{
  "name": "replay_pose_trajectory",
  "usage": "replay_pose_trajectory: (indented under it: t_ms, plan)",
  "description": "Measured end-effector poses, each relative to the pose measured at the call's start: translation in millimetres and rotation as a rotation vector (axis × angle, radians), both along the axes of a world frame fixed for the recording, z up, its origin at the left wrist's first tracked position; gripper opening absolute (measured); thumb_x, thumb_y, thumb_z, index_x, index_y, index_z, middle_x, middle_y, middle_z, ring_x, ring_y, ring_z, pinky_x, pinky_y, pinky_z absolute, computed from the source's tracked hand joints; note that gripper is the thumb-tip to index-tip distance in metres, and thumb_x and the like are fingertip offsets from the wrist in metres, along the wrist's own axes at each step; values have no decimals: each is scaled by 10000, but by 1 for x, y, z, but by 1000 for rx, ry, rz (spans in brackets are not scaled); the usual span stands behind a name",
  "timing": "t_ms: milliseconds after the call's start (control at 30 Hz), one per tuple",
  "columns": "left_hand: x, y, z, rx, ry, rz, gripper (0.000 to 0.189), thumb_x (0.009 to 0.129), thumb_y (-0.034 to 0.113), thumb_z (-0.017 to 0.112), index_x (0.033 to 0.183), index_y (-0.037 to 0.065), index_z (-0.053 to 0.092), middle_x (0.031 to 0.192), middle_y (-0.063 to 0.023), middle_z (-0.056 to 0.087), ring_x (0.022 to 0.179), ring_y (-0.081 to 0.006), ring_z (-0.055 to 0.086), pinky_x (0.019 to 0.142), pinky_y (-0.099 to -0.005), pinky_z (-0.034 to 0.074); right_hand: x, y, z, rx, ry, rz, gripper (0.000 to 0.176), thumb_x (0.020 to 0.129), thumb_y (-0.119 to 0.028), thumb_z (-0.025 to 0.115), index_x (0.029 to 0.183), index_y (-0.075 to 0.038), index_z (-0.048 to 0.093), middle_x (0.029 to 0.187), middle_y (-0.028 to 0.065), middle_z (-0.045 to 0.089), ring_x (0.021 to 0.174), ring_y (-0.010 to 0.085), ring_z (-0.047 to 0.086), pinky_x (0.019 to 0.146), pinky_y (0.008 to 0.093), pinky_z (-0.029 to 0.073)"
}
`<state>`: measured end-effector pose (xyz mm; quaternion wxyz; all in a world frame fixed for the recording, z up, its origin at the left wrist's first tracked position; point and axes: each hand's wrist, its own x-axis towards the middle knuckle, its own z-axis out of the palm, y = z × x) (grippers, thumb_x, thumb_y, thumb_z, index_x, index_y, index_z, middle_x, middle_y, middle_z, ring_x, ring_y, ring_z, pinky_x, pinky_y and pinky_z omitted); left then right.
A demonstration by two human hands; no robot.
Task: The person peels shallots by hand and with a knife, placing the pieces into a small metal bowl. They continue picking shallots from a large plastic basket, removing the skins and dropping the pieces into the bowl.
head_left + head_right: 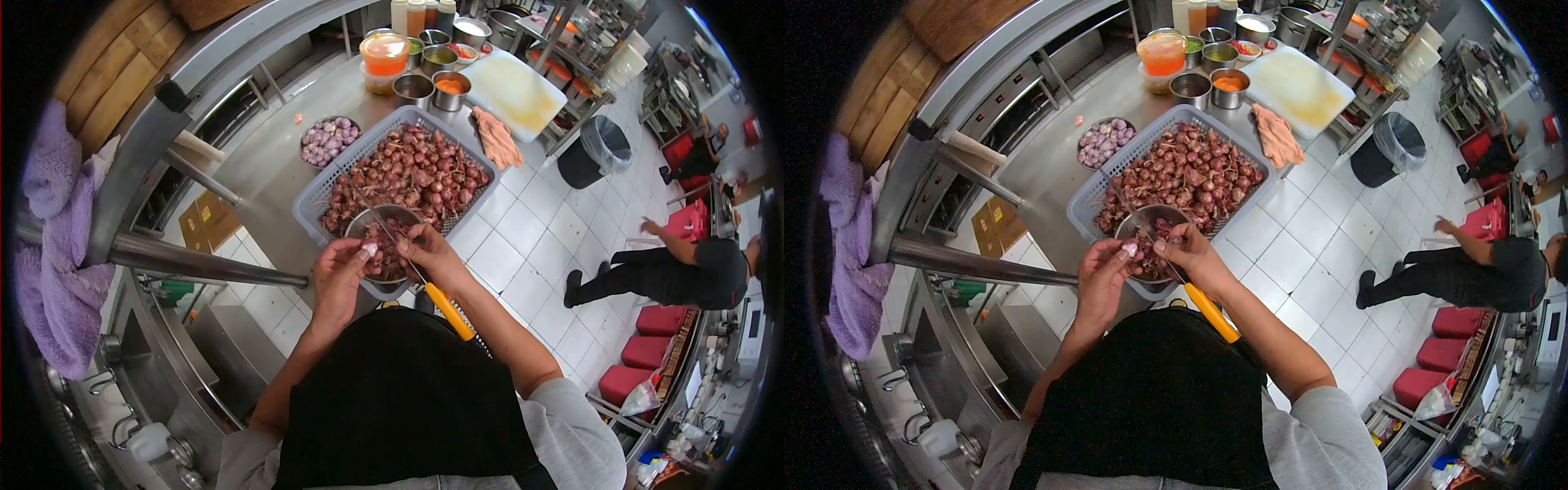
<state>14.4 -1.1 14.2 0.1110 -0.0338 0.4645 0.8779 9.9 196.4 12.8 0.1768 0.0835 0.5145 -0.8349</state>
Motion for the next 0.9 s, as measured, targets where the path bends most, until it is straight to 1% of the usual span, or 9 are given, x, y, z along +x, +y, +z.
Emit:
replay_pose_trajectory:
  t_ms: [67, 100, 167, 300, 367, 467, 733, 833, 900]
  plan:
    - [-1, 0, -2, -21, 21, 8, 259, 928, 1, 603, 1180, -3, 546, 1090, -151, 663, 970, -240, 666, 788, -359, 547, 2, 6, -5, -37, 60, 141, 309, 917, -232, 703, 1125, -113, 507, 822, 8, 580, 688, 97, 544, 557, 224, 413]
    - [-1, 0, -2, -20, 20, 9, 259, 928, 1, 603, 1180, -3, 546, 1090, -151, 663, 970, -240, 666, 788, -359, 547, 4, 4, -2, -36, 58, 141, 309, 917, -232, 703, 1125, -113, 507, 822, 8, 580, 688, 97, 544, 557, 224, 413]
    - [-2, 1, -2, -35, 34, 9, 230, 924, -7, 606, 1150, -6, 565, 1069, -140, 664, 953, -220, 662, 784, -351, 543, 9, 0, 7, 14, 175, 151, 375, 936, -197, 681, 1250, -90, 505, 826, -17, 585, 777, 70, 532, 679, 207, 417]
    - [-2, 4, 1, -27, 33, -7, 224, 919, -21, 600, 1141, -5, 577, 1061, -118, 660, 962, -196, 652, 815, -340, 534, 16, -1, 26, 51, 222, 234, 440, 934, -141, 675, 1326, -90, 480, 860, -24, 562, 782, 57, 505, 700, 196, 404]
    - [-2, 7, 6, -8, 30, 20, 242, 908, -50, 581, 1147, -7, 581, 1071, -104, 653, 972, -182, 644, 844, -327, 522, 17, -6, 30, 89, 321, 238, 499, 918, -73, 675, 1369, -87, 461, 896, -31, 541, 793, 49, 483, 714, 201, 403]
    - [-2, 6, 7, -9, 44, 2, 267, 895, -78, 559, 1151, -8, 583, 1089, -98, 644, 990, -179, 635, 881, -326, 511, 18, -9, 29, 79, 306, 222, 487, 907, -47, 681, 1348, -80, 477, 906, -38, 531, 801, 41, 478, 707, 205, 403]
    - [1, 3, 7, -6, 62, -25, 242, 917, -30, 571, 1159, -11, 581, 1086, -107, 648, 969, -188, 639, 845, -342, 516, 16, -6, 23, 131, 387, 215, 410, 920, -83, 675, 1304, -80, 531, 837, -42, 546, 751, 31, 474, 666, 188, 375]
    - [0, 0, 3, 13, 57, -56, 235, 927, 0, 581, 1161, -13, 577, 1069, -116, 654, 953, -196, 643, 801, -341, 521, 15, -1, 29, -4, 243, 253, 381, 944, -148, 652, 1304, -100, 536, 776, -34, 547, 668, 40, 478, 594, 193, 364]
    - [-1, -2, 2, 15, 61, -77, 234, 929, 13, 587, 1162, -12, 576, 1061, -121, 657, 950, -200, 644, 781, -340, 524, 16, 2, 32, -205, 40, 290, 358, 967, -225, 620, 1301, -122, 541, 738, -24, 535, 597, 59, 472, 519, 210, 337]
